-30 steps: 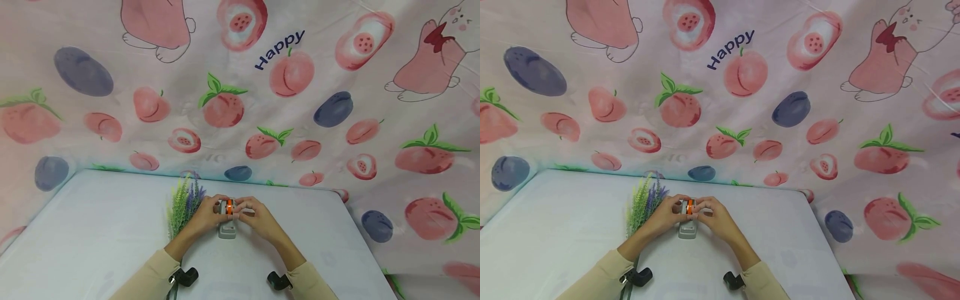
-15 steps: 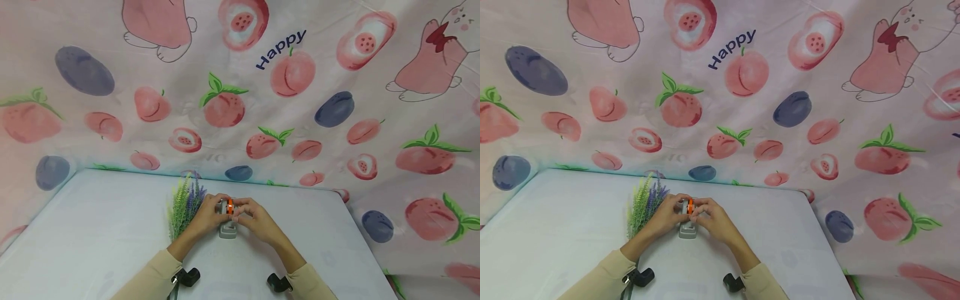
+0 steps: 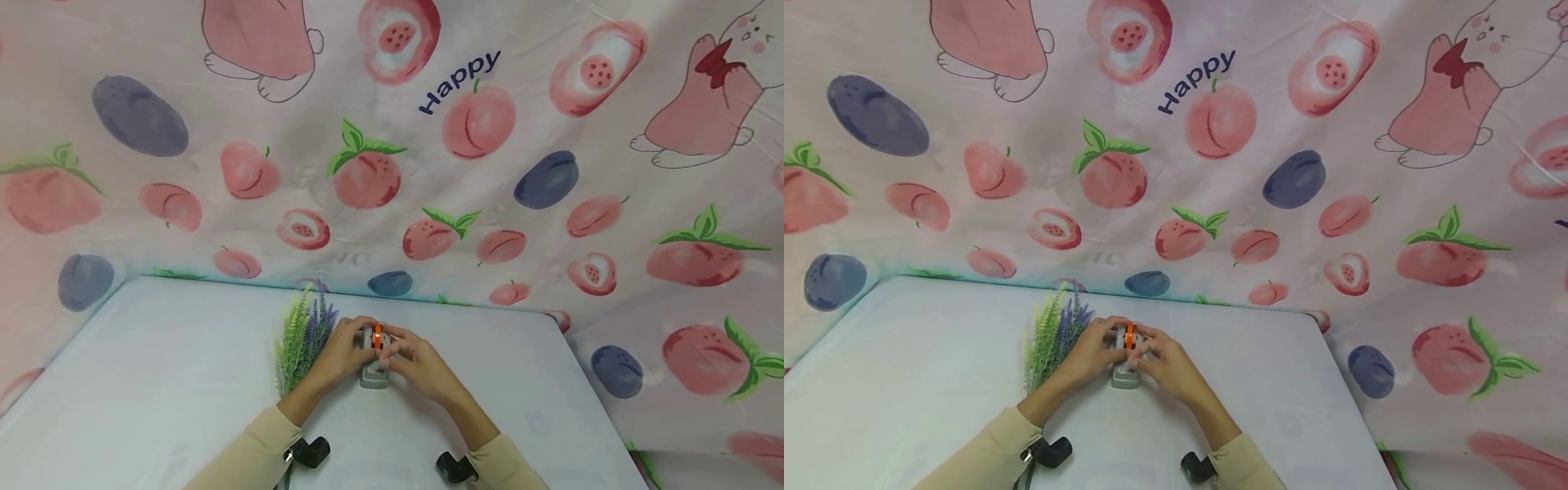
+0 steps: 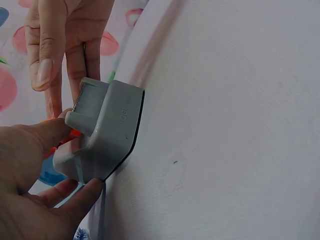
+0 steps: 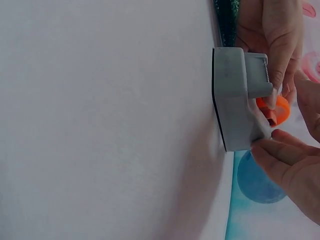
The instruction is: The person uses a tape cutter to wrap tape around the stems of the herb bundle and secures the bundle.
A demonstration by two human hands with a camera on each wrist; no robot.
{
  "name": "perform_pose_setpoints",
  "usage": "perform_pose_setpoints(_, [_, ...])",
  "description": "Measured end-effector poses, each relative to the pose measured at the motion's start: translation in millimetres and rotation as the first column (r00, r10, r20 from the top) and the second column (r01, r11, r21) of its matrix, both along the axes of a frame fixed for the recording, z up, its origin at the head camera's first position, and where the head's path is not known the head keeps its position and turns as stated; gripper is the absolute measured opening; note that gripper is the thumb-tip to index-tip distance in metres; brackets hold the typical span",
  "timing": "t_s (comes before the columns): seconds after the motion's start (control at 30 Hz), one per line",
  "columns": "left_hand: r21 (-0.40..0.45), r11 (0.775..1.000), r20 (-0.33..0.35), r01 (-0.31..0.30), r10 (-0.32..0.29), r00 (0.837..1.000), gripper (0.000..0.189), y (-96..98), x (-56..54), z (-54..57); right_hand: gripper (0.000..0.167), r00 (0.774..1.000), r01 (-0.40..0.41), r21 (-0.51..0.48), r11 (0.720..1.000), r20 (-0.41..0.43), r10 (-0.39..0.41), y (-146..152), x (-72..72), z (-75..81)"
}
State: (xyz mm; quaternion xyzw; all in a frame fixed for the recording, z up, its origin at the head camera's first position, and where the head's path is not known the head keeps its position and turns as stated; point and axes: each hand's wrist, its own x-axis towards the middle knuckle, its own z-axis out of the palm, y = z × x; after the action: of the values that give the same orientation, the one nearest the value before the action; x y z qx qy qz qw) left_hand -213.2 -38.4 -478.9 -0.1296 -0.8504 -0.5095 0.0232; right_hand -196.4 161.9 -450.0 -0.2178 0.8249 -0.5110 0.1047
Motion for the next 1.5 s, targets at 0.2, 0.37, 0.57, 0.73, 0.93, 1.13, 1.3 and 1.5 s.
perform_pose_setpoints(0.2, [-0.017, 1.0, 0.026, 0.007, -0.006, 1.0, 0.05, -1.2, -0.5, 3.8, 0.012, 1.0, -0.005, -0.011, 1.0, 0.002, 0.005, 2, 0.7, -0.9])
perform_pose_setpoints(0.37, [0.039, 0.998, 0.096, 0.049, -0.053, 0.994, 0.056, -3.1, -0.4, 6.1, 0.009, 1.0, 0.019, -0.032, 0.999, 0.021, -0.018, 3, 3.0, -3.3])
perform_pose_setpoints(0.57, [0.18, 0.981, 0.21, 0.073, -0.111, 0.971, 0.051, -2.2, -1.7, 8.5, 0.01, 0.999, 0.049, -0.024, 0.998, -0.015, -0.05, 4, 6.5, -5.4])
perform_pose_setpoints(0.73, [0.189, 0.981, 0.231, 0.05, -0.094, 0.968, 0.043, 0.7, -2.2, 10.7, 0.017, 0.998, 0.061, -0.015, 0.998, -0.032, -0.062, 5, 9.6, -4.5])
perform_pose_setpoints(0.93, [0.166, 0.985, 0.201, 0.047, -0.08, 0.976, 0.04, 0.8, -2.9, 7.7, 0.018, 0.998, 0.062, -0.006, 0.998, -0.032, -0.062, 3, 13.9, -2.1])
perform_pose_setpoints(1.13, [0.177, 0.983, 0.187, 0.056, -0.09, 0.978, 0.04, 1.7, -3.3, 6.5, 0.016, 0.999, 0.04, 0.02, 0.999, -0.014, -0.04, 6, 18.9, -3.2])
perform_pose_setpoints(1.3, [0.175, 0.983, 0.185, 0.063, -0.096, 0.978, 0.04, 2.7, -4.1, 6.1, 0.021, 0.999, 0.033, 0.005, 0.999, 0.021, -0.033, 8, 23.7, -3.8])
perform_pose_setpoints(1.5, [0.181, 0.982, 0.182, 0.057, -0.09, 0.979, 0.039, 2.5, -4.5, 5.4, 0.02, 0.995, 0.09, -0.04, 0.995, 0.053, -0.087, 5, 21.6, -7.6])
